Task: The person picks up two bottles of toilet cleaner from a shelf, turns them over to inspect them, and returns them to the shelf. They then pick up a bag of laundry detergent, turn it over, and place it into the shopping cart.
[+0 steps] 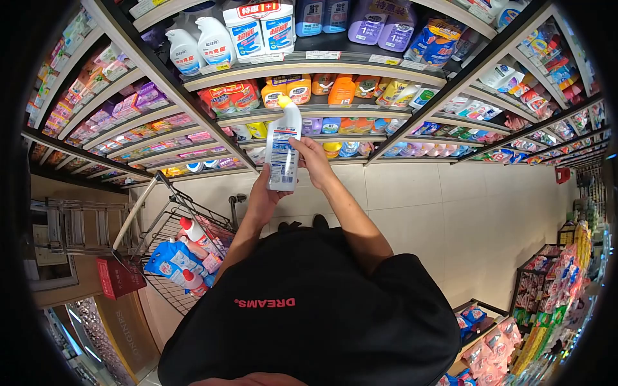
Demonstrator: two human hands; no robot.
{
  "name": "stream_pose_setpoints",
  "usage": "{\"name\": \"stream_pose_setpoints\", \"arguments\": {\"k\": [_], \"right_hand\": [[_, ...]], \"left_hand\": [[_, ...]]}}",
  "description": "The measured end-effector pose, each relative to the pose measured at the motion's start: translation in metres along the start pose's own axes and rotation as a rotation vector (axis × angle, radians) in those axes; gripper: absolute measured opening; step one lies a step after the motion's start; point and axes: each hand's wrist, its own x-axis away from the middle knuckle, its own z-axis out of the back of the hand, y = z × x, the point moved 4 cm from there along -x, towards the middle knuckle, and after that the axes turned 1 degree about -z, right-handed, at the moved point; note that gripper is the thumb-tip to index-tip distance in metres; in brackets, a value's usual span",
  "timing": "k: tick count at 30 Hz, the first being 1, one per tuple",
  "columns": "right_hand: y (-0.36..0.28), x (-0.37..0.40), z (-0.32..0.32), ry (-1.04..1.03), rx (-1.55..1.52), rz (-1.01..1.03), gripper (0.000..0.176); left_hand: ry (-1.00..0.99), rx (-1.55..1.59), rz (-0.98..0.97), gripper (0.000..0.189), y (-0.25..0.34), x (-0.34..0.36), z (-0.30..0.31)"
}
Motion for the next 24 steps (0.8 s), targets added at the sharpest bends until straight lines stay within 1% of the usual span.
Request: {"name": "stream_pose_setpoints", "arguments": {"k": [4,7,9,10,12,13,15,16,17,19,20,21,24], "right_hand": [[0.0,0.002,0.003,0.0,0.011,-0.025,0.023],[-0.002,0.005,-0.001,0.005,0.005,-0.044,0.026],[-0.006,0.009,-0.005,0.001,0.029,-0.045,0.037],[-0.004,0.009,-0.006,0.004,0.026,-0.043,0.037],[0.0,0.009,-0.009,-0.025,0.006,-0.017,0.041],[0.002,0.009,-0.009,-0.022,0.003,-0.016,0.041],[0.005,0.006,-0.005,0.027,-0.122,0.014,0.039],[0.007,0.006,0.002,-0.017,-0.247,-0.026,0.04],[0.013,0.006,0.005,-0.049,-0.387,-0.134,0.048],[0.011,0.005,0.005,-0.184,-0.677,-0.08,0.064],[0.012,0.0,0.006,-0.258,-0.811,-0.07,0.078],[0.011,0.001,0.006,-0.255,-0.812,-0.068,0.078],[0.003,0.007,0.003,-0.365,-0.831,0.04,0.093]], "left_hand": [[-0.012,0.004,0.001,0.053,-0.001,-0.001,-0.001],[-0.015,-0.001,-0.002,0.051,0.001,0.002,-0.005],[0.037,-0.061,-0.044,0.046,0.002,0.005,-0.009],[0.035,-0.064,-0.041,0.046,0.002,0.005,-0.011],[0.099,-0.499,-0.133,0.045,0.003,0.006,-0.015],[0.097,-0.502,-0.131,0.045,0.0,0.007,-0.018],[0.113,-0.77,-0.366,0.057,0.009,0.014,-0.031],[0.065,-0.798,-0.399,0.067,0.015,0.018,-0.037],[0.061,-0.8,-0.4,0.067,0.02,0.021,-0.043],[-0.012,-0.891,-0.517,0.069,0.031,0.029,-0.061],[-0.035,-0.931,-0.569,0.072,0.032,0.03,-0.066],[-0.038,-0.93,-0.568,0.072,0.03,0.029,-0.067],[-0.053,-0.993,-0.563,0.073,0.024,0.031,-0.067]]}}
